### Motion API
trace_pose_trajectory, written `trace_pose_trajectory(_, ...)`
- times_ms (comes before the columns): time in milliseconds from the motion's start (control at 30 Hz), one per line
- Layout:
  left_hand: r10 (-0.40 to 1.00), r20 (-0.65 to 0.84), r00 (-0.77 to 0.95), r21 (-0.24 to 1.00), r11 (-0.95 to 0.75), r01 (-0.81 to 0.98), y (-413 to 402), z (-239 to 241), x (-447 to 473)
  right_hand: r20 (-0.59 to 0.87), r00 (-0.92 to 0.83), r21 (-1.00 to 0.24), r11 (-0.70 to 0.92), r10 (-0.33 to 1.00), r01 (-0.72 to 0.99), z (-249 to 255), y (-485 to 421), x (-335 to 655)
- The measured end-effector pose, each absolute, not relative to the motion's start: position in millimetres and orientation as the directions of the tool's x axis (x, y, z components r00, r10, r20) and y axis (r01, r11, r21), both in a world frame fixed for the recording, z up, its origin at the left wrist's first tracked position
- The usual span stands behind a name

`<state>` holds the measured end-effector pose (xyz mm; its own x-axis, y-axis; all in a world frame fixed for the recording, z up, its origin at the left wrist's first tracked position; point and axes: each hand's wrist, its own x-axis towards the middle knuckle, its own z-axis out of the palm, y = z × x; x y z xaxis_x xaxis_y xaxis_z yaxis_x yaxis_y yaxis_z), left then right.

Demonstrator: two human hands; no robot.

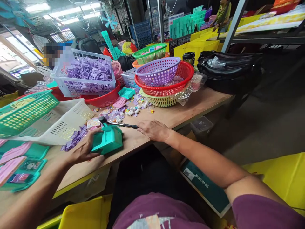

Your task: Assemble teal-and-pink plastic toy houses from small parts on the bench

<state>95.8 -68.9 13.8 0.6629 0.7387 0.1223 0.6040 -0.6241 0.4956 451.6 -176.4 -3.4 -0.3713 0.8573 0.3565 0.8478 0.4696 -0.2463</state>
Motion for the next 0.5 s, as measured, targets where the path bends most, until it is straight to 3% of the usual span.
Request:
trace_pose_trajectory(133, 0.747, 0.126, 0.652, 0.479, -0.622, 0.62, -68.5, 5.9, 89.5, 0.369, -0.207, -0.257, 0.314, 0.906, 0.914, -20.1, -171.8, 459.3)
trace_pose_trajectory(267, 0.719, 0.334, 0.609, 0.488, -0.685, 0.541, -82.0, -12.8, 92.5, 0.319, -0.035, -0.3, 0.136, 0.947, 0.944, -36.7, -163.5, 464.4)
trace_pose_trajectory(333, 0.714, 0.424, 0.557, 0.502, -0.697, 0.512, -94.9, -23.0, 104.1, 0.353, 0.028, -0.382, 0.117, 0.935, 0.917, -39.6, -160.5, 456.2)
trace_pose_trajectory(400, 0.723, 0.468, 0.508, 0.523, -0.69, 0.501, -109.6, -31.8, 121.4, 0.417, 0.107, -0.605, 0.188, 0.903, 0.774, -37.6, -158.7, 438.5)
trace_pose_trajectory(467, 0.737, 0.481, 0.475, 0.567, -0.674, 0.473, -123.2, -38.1, 139.1, 0.398, 0.125, -0.857, 0.319, 0.909, 0.406, -32.9, -157.7, 415.6)
trace_pose_trajectory(500, 0.743, 0.474, 0.472, 0.594, -0.666, 0.452, -128.7, -40.2, 146.3, 0.365, 0.088, -0.921, 0.346, 0.927, 0.177, -30.7, -157.3, 404.5)
